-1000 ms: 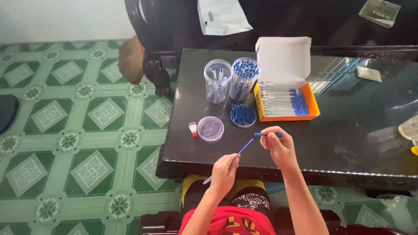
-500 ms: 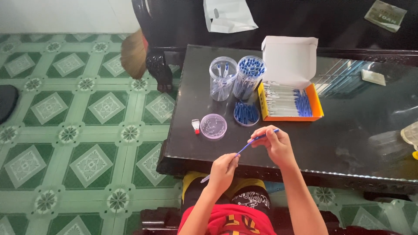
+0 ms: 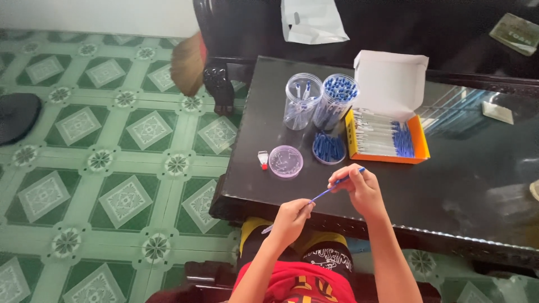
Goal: The person assembles pens by picking up white barrels and blue ink cartridges from containers on a table. They insert the cartridges into the barrels and place the completed pens into a clear plastic cup. The process is repeated multiple times.
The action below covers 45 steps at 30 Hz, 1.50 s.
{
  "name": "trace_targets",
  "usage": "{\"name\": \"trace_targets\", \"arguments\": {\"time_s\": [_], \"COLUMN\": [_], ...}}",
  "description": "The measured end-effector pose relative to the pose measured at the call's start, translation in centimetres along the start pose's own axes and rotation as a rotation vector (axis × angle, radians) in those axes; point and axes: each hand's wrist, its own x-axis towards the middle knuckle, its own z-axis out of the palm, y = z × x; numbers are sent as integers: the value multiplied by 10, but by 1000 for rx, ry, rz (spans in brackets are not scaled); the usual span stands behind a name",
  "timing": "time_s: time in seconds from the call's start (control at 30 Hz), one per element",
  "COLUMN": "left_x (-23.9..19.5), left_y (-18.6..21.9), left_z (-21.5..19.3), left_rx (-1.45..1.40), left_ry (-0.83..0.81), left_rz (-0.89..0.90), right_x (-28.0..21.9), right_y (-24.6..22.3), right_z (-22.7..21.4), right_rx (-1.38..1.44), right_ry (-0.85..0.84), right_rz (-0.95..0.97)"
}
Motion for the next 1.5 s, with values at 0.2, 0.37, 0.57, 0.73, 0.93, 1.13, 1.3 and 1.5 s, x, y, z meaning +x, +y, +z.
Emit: {"name": "trace_targets", "arguments": {"time_s": [0.2, 0.37, 0.57, 0.73, 0.93, 1.13, 1.3, 1.5], "left_x": [-2, -3, -3, -3, -9, -12, 0, 6], "left_y": [0, 3, 1, -12, -25, -46, -48, -47], "left_z": [-5, -5, -3, 1, 5, 12, 14, 9], "left_rx": [-106, -145, -223, -339, -434, -514, -470, -522], "left_ry": [-52, -96, -150, -195, -205, -190, -59, 67], "left_rz": [-57, -92, -169, -235, -287, -311, -377, -525], "right_x": [-1, -2, 0, 4, 2, 0, -18, -55], "right_y": [6, 4, -1, -12, 12, 9, 15, 96], "right_z": [-2, -1, -3, 3, 7, 31, 66, 62], "right_rx": [55, 68, 11, -93, -179, -326, -394, -846], "right_ry": [-47, -54, -116, -181, -186, -85, -138, -105], "right_rz": [-16, -25, 24, 90, 203, 419, 431, 1]}}
